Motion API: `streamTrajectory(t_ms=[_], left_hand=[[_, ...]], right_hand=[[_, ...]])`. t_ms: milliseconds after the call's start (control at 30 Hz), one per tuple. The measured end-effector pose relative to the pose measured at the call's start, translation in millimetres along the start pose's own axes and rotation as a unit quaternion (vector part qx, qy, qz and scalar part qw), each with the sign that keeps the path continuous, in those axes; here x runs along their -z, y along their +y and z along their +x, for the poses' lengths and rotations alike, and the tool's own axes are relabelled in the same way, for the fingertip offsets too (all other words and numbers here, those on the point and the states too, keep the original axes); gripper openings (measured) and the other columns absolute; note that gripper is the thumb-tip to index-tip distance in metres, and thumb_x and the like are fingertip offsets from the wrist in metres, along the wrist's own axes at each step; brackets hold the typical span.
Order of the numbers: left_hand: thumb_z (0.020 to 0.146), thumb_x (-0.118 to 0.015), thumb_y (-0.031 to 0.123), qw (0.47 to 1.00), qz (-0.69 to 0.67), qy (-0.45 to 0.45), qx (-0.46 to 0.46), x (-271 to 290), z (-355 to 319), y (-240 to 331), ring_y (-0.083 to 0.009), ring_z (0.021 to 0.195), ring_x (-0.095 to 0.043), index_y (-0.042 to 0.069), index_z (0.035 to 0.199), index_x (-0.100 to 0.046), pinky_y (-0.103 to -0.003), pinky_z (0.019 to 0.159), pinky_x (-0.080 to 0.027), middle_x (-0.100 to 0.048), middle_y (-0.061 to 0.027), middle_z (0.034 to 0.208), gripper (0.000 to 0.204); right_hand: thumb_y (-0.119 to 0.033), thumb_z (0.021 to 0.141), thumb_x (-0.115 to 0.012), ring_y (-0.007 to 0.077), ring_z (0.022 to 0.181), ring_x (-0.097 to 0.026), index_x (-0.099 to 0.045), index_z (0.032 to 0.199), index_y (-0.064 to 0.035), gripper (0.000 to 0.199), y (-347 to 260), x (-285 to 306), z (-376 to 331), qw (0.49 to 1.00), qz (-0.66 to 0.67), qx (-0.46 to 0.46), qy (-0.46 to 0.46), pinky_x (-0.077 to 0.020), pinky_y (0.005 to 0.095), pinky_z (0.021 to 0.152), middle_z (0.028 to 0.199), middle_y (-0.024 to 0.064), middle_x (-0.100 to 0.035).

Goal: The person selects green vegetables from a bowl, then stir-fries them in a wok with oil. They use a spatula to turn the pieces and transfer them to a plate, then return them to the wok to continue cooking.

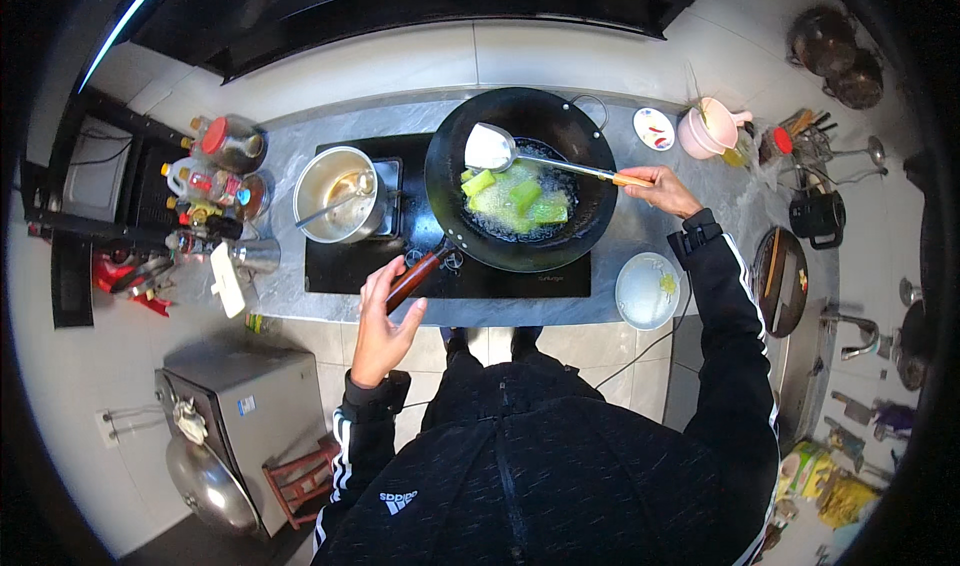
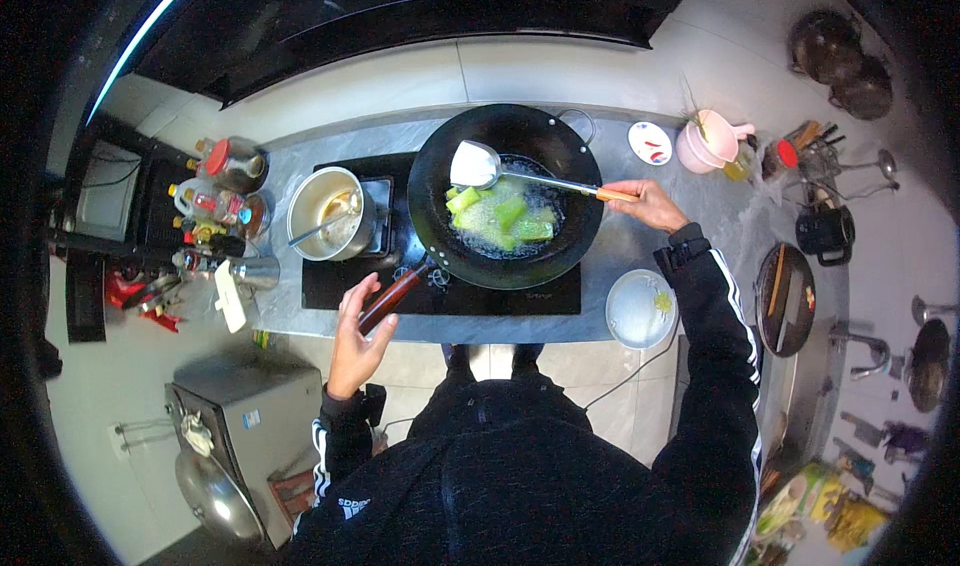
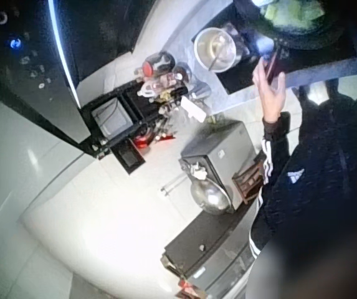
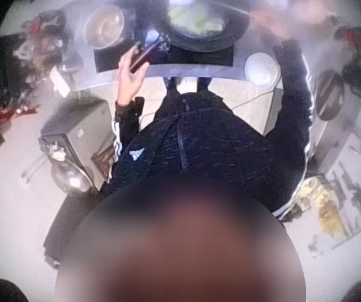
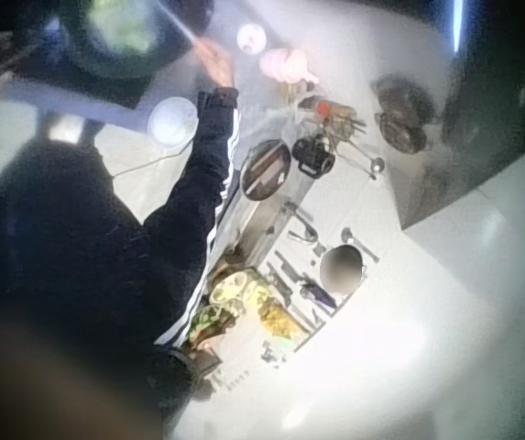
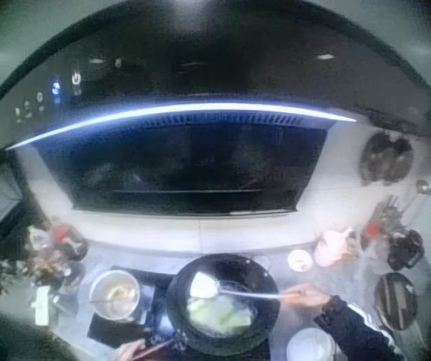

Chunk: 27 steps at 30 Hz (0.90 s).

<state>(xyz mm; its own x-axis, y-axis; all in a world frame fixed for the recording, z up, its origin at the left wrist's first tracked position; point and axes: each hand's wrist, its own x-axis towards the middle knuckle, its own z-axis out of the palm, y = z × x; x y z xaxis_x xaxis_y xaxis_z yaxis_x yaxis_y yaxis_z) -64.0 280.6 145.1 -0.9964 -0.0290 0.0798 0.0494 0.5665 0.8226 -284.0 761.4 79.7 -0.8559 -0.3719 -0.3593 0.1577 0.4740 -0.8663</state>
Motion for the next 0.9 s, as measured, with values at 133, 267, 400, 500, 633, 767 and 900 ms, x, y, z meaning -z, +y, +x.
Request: streamTrajectory(t_ms=[133, 267, 400, 500, 633, 767, 900], left_hand=[[0.086, -0.072, 0.011, 0.999, -0.030, -0.015, -0.018, -22.8, -4.5, 24.3, -0.0267, 0.116, -0.057, 0.002, 0.133, -0.056, -0.037, 0.101, -0.043, -0.061, -0.0144, 0.122, 0.050], [0.095, -0.066, 0.016, 0.973, -0.186, -0.127, 0.042, -57.7, 3.4, 37.3, -0.0164, 0.102, -0.062, 0.000, 0.130, -0.060, -0.032, 0.094, -0.048, -0.067, -0.0089, 0.109, 0.039], [0.105, -0.048, 0.039, 0.860, -0.357, -0.343, 0.123, -137.7, 44.3, 55.5, -0.0125, 0.103, -0.060, 0.002, 0.135, -0.055, -0.029, 0.089, -0.049, -0.065, -0.0063, 0.116, 0.049], [0.107, -0.040, 0.043, 0.769, -0.434, -0.376, 0.280, -191.6, 60.4, 74.6, -0.0122, 0.101, -0.061, 0.007, 0.138, -0.051, -0.031, 0.093, -0.049, -0.063, -0.0051, 0.121, 0.049], [0.108, -0.041, 0.039, 0.729, -0.534, -0.366, 0.223, -196.9, 54.4, 81.7, -0.0122, 0.097, -0.063, 0.010, 0.123, -0.055, -0.030, 0.088, -0.051, -0.063, -0.0021, 0.109, 0.036], [0.107, -0.043, 0.036, 0.740, -0.497, -0.381, 0.245, -158.9, 37.0, 67.9, -0.0097, 0.089, -0.064, 0.009, 0.119, -0.058, -0.027, 0.083, -0.052, -0.065, -0.0006, 0.100, 0.033], [0.107, -0.045, 0.036, 0.762, -0.466, -0.390, 0.223, -135.5, 27.0, 50.0, -0.0089, 0.092, -0.065, 0.008, 0.121, -0.058, -0.026, 0.080, -0.051, -0.066, -0.0012, 0.102, 0.034]], right_hand=[[-0.014, 0.089, -0.072, 0.0150, 0.096, -0.066, -0.066, 0.127, -0.0047, 0.039, -24.5, 0.4, -10.7, 0.992, -0.107, 0.054, 0.032, -0.0498, 0.0270, 0.083, 0.110, 0.0075, -0.072], [-0.010, 0.086, -0.071, 0.0280, 0.089, -0.068, -0.067, 0.125, -0.0093, 0.039, -63.4, -5.9, -56.1, 0.936, -0.273, 0.171, 0.144, -0.0516, 0.0346, 0.076, 0.101, 0.0147, -0.069], [-0.008, 0.088, -0.065, 0.0375, 0.087, -0.066, -0.067, 0.124, -0.0115, 0.036, -85.6, -71.8, -111.0, 0.900, -0.309, 0.177, 0.251, -0.0527, 0.0411, 0.073, 0.100, 0.0174, -0.067], [-0.006, 0.092, -0.060, 0.0384, 0.094, -0.067, -0.058, 0.127, -0.0050, 0.035, -89.8, -136.6, -131.3, 0.900, -0.248, 0.184, 0.307, -0.0536, 0.0428, 0.078, 0.106, 0.0214, -0.067], [-0.009, 0.100, -0.054, 0.0236, 0.084, -0.069, -0.043, 0.124, -0.0055, 0.027, -90.6, -204.3, -142.2, 0.944, -0.010, 0.120, 0.306, -0.0536, 0.0340, 0.068, 0.103, 0.0179, -0.065], [-0.019, 0.106, -0.046, 0.0060, 0.058, -0.046, -0.042, 0.135, -0.0065, 0.032, -102.0, -217.2, -152.7, 0.907, 0.389, -0.042, 0.156, -0.0349, 0.0191, 0.049, 0.085, 0.0031, -0.055], [-0.025, 0.108, -0.042, 0.0034, 0.053, -0.038, -0.039, 0.146, -0.0091, 0.041, -120.4, -213.9, -159.8, 0.884, 0.452, -0.108, 0.057, -0.0279, 0.0171, 0.044, 0.076, -0.0021, -0.047]])
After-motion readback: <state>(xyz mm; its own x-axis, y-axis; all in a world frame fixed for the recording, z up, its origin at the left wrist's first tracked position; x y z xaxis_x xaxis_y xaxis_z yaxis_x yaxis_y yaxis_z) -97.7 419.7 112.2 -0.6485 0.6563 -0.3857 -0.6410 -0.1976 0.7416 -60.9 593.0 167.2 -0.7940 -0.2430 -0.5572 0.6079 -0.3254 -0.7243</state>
